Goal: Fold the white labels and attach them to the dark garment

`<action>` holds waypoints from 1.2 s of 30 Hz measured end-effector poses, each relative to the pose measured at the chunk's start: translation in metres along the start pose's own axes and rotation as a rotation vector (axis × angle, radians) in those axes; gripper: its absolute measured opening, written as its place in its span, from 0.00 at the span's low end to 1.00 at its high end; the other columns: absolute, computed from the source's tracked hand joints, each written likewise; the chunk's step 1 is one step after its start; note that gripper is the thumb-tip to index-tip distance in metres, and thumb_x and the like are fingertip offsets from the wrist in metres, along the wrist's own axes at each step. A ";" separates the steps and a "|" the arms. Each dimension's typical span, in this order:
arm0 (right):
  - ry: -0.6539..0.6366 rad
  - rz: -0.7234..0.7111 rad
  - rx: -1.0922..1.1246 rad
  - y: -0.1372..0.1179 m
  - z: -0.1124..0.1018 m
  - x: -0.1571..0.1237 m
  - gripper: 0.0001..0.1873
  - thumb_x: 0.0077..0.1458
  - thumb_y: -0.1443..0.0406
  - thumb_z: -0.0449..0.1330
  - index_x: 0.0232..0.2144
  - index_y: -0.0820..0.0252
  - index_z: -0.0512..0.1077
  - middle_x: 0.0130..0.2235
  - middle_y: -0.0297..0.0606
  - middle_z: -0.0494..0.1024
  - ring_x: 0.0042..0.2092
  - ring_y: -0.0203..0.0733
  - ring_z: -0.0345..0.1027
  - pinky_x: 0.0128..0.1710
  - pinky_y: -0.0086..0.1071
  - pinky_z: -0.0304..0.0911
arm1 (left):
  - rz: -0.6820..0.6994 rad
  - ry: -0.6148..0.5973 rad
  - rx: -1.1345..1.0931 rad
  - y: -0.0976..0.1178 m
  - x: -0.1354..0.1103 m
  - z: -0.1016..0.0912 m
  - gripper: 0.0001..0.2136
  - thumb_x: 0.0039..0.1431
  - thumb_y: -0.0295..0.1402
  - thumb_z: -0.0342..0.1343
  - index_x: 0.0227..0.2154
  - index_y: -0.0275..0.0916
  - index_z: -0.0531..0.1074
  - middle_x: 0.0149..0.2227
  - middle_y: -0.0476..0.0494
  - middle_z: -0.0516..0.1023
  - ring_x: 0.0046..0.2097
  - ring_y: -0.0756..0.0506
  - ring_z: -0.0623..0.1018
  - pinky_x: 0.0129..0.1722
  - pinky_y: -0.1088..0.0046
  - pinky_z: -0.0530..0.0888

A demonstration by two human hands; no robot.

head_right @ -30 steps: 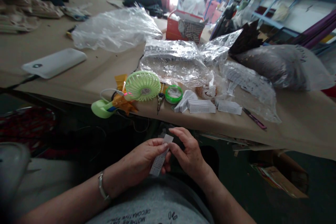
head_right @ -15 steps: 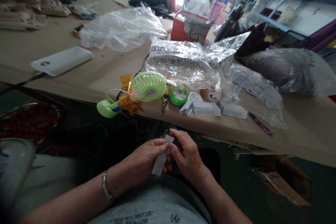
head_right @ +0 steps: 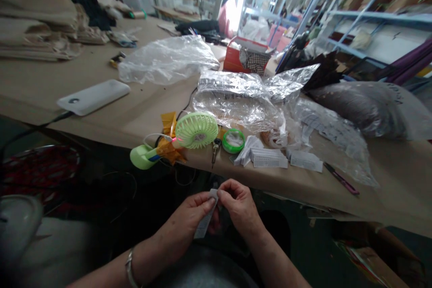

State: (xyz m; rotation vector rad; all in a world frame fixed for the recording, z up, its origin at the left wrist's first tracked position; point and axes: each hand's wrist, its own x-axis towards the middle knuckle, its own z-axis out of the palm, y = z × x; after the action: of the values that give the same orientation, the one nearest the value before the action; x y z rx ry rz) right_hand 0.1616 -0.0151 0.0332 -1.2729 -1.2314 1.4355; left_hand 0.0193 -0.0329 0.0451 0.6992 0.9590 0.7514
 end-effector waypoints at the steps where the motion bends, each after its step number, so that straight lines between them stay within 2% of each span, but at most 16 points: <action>1: 0.003 -0.010 -0.017 -0.001 0.001 0.001 0.11 0.48 0.60 0.61 0.22 0.61 0.66 0.21 0.28 0.66 0.23 0.31 0.59 0.24 0.25 0.58 | 0.025 0.017 0.018 0.001 0.001 -0.001 0.10 0.54 0.38 0.54 0.25 0.35 0.71 0.21 0.49 0.69 0.23 0.51 0.69 0.24 0.76 0.64; 4: 0.008 -0.050 -0.072 -0.005 0.002 0.006 0.10 0.48 0.61 0.60 0.22 0.61 0.67 0.21 0.28 0.65 0.24 0.31 0.58 0.25 0.25 0.57 | 0.135 0.081 0.099 0.006 0.007 -0.005 0.08 0.53 0.34 0.56 0.22 0.35 0.72 0.22 0.49 0.70 0.25 0.52 0.67 0.26 0.77 0.63; 7: 0.021 -0.101 -0.153 -0.008 0.004 0.013 0.09 0.50 0.62 0.59 0.23 0.61 0.68 0.22 0.28 0.65 0.25 0.31 0.57 0.25 0.24 0.55 | 0.241 0.176 0.232 0.011 0.014 -0.009 0.06 0.52 0.30 0.55 0.25 0.35 0.75 0.25 0.47 0.73 0.29 0.50 0.69 0.31 0.77 0.65; 10: 0.049 -0.155 -0.219 -0.009 0.006 0.020 0.08 0.50 0.62 0.58 0.23 0.62 0.68 0.22 0.28 0.64 0.25 0.31 0.55 0.25 0.24 0.54 | 0.319 0.246 0.333 0.016 0.020 -0.013 0.06 0.52 0.30 0.55 0.26 0.36 0.76 0.26 0.47 0.75 0.30 0.49 0.71 0.33 0.76 0.67; 15: 0.085 -0.192 -0.246 -0.011 0.009 0.028 0.08 0.50 0.62 0.57 0.24 0.62 0.68 0.22 0.29 0.64 0.25 0.31 0.56 0.24 0.24 0.54 | 0.439 0.285 0.423 0.021 0.027 -0.018 0.07 0.54 0.32 0.53 0.26 0.37 0.75 0.25 0.50 0.75 0.29 0.49 0.72 0.31 0.77 0.67; 25: 0.115 -0.317 -0.362 -0.010 0.009 0.032 0.06 0.52 0.64 0.56 0.26 0.61 0.68 0.23 0.30 0.68 0.26 0.33 0.60 0.27 0.25 0.59 | 0.535 0.328 0.547 0.027 0.030 -0.018 0.09 0.55 0.30 0.51 0.25 0.37 0.74 0.23 0.51 0.74 0.28 0.51 0.72 0.30 0.79 0.67; 36: 0.136 -0.392 -0.392 -0.013 0.010 0.036 0.05 0.52 0.66 0.55 0.26 0.61 0.68 0.23 0.30 0.68 0.26 0.33 0.61 0.28 0.25 0.59 | 0.555 0.335 0.551 0.026 0.036 -0.021 0.08 0.56 0.30 0.51 0.26 0.37 0.74 0.24 0.51 0.75 0.28 0.51 0.72 0.29 0.80 0.67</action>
State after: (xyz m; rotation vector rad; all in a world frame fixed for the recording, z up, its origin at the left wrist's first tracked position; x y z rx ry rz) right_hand 0.1460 0.0209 0.0399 -1.2656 -1.6142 0.8396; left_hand 0.0073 0.0144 0.0414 1.3865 1.3168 1.1271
